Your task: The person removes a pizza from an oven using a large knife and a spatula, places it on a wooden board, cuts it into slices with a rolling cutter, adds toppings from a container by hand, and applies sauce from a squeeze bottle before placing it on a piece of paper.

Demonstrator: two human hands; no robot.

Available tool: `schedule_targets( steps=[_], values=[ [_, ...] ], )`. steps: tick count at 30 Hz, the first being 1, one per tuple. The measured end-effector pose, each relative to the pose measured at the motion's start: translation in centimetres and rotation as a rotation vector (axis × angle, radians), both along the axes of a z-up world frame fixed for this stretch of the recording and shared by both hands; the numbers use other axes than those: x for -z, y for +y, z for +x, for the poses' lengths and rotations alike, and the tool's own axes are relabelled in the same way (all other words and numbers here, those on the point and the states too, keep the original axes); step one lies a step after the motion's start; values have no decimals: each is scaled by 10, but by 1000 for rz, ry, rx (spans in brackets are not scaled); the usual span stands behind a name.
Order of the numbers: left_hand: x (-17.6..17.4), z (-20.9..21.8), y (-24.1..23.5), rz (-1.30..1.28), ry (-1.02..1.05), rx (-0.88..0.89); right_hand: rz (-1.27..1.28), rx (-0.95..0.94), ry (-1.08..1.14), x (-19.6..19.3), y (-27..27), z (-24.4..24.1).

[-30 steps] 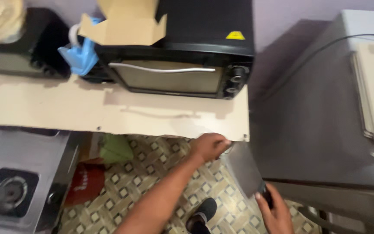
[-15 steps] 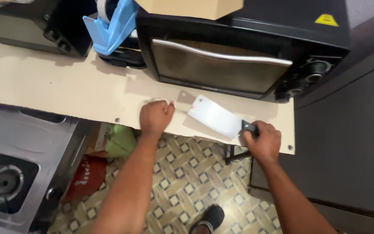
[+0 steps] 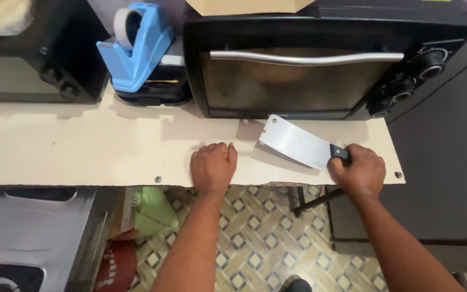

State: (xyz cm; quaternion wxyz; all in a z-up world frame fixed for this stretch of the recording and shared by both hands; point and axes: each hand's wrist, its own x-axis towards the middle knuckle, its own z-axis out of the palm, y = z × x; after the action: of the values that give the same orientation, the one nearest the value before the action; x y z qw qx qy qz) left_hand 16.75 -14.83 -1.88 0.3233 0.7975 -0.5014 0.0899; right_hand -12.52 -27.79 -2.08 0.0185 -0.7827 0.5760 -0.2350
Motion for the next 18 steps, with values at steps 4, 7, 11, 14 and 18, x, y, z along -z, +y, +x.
schedule_targets(
  steps=[4,7,11,14,18],
  values=[
    [0,1,1,-11,2,10,7,7,10,0,1,2],
    [2,0,0,-35,-28,14,7,21,27,-1,0,0],
    [4,0,1,6,-28,-8,50,31,19,2,-1,1],
    [3,1,-1,-19,-63,-10,-46,-18,-36,5,-1,0],
    [2,2,1,8,-30,19,-33,-23,-49,5,-2,-2]
  ],
)
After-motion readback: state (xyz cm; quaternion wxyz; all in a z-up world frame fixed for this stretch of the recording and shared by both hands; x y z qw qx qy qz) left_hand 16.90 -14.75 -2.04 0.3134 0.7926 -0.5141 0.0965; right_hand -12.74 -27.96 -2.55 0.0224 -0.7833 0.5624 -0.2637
